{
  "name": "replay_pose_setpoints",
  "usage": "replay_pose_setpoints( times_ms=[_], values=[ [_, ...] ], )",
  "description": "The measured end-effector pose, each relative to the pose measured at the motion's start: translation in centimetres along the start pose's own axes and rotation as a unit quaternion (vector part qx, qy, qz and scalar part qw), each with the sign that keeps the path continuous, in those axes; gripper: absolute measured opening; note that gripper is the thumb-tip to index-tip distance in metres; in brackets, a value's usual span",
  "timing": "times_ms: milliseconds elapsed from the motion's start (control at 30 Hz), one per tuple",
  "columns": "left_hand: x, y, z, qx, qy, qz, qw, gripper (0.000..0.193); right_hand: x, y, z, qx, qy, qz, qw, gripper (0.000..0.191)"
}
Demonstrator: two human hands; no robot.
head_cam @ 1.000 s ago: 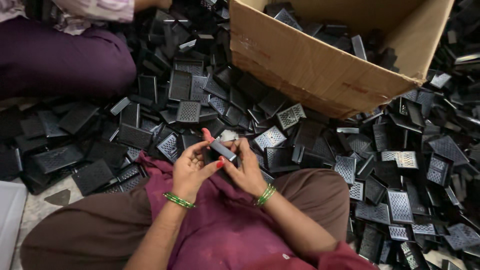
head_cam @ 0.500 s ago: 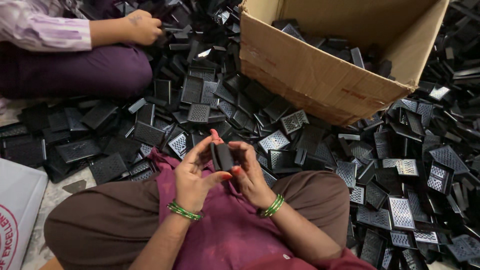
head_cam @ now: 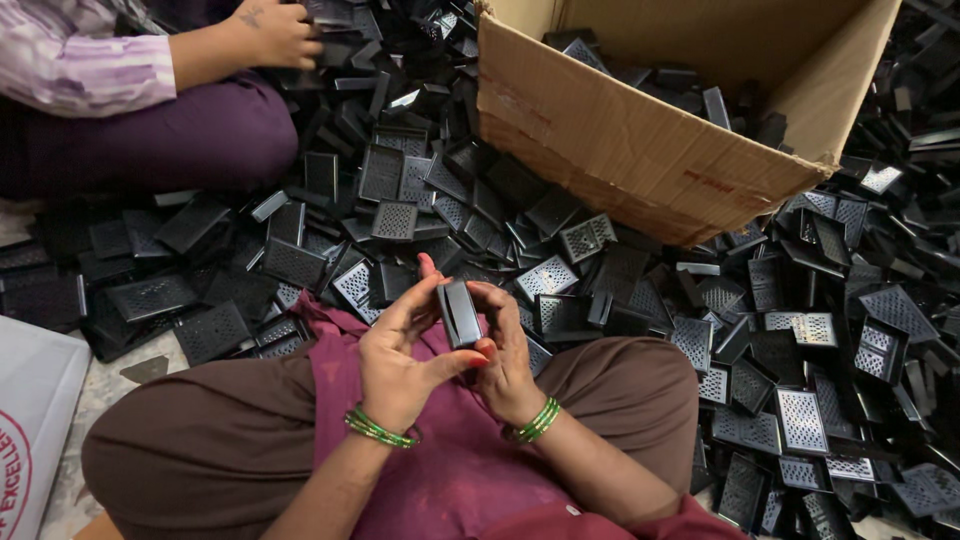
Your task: The person sits on the floor and repeatedly picks up small black plastic components from a large pile, inspects them by turning them over, and places them into a cardboard box. The person handles the components one at a time, maintaining a steady rhythm.
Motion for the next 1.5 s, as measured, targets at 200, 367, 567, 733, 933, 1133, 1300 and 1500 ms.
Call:
replay_pose_setpoints(
  times_ms=[200,367,567,733,933,1133,1300,1500],
  values=[
    [0.3,0.2,-0.7,0.030,0.032,0.028,0.999,0.089,0.3,-0.1,0.0,0.016,-0.004,0.002,1.000,0.073],
    [0.2,0.2,-1.3,0.047,0.041,0.027,0.998,0.086,0.6,-0.3,0.9,0.018,-0.024,0.003,1.000,0.068],
    [0.0,-0.1,-2.8,0.052,0.035,0.034,0.997,0.085,1.3,-0.4,2.4,0.048,-0.069,0.008,0.996,0.066],
    [-0.1,0.4,-3.5,0.075,0.038,0.050,0.995,0.087,1.2,-0.2,2.7,0.059,-0.075,0.015,0.995,0.066],
    [-0.1,0.6,-4.0,0.072,0.057,0.056,0.994,0.085,1.3,-0.3,2.7,0.071,-0.092,0.007,0.993,0.068],
    [-0.1,0.7,-4.2,0.060,0.070,0.062,0.994,0.084,1.3,-0.4,3.0,0.066,-0.094,0.002,0.993,0.068],
    [-0.1,0.9,-4.2,0.078,0.028,0.077,0.994,0.085,1.5,-0.2,3.4,0.060,-0.125,0.018,0.990,0.064],
    [0.1,1.0,-4.1,0.073,0.063,0.093,0.991,0.087,1.9,-0.3,3.3,0.079,-0.112,0.023,0.990,0.068]
  ],
)
Point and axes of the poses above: each hand's wrist, its own y-axis towards the middle knuckle, its own x-axis out of the back of the hand, z = x × y, the point moved 1 cm from there along y, towards the middle knuckle, and after that the axes turned 10 degrees about -z, right-handed, at the moved point
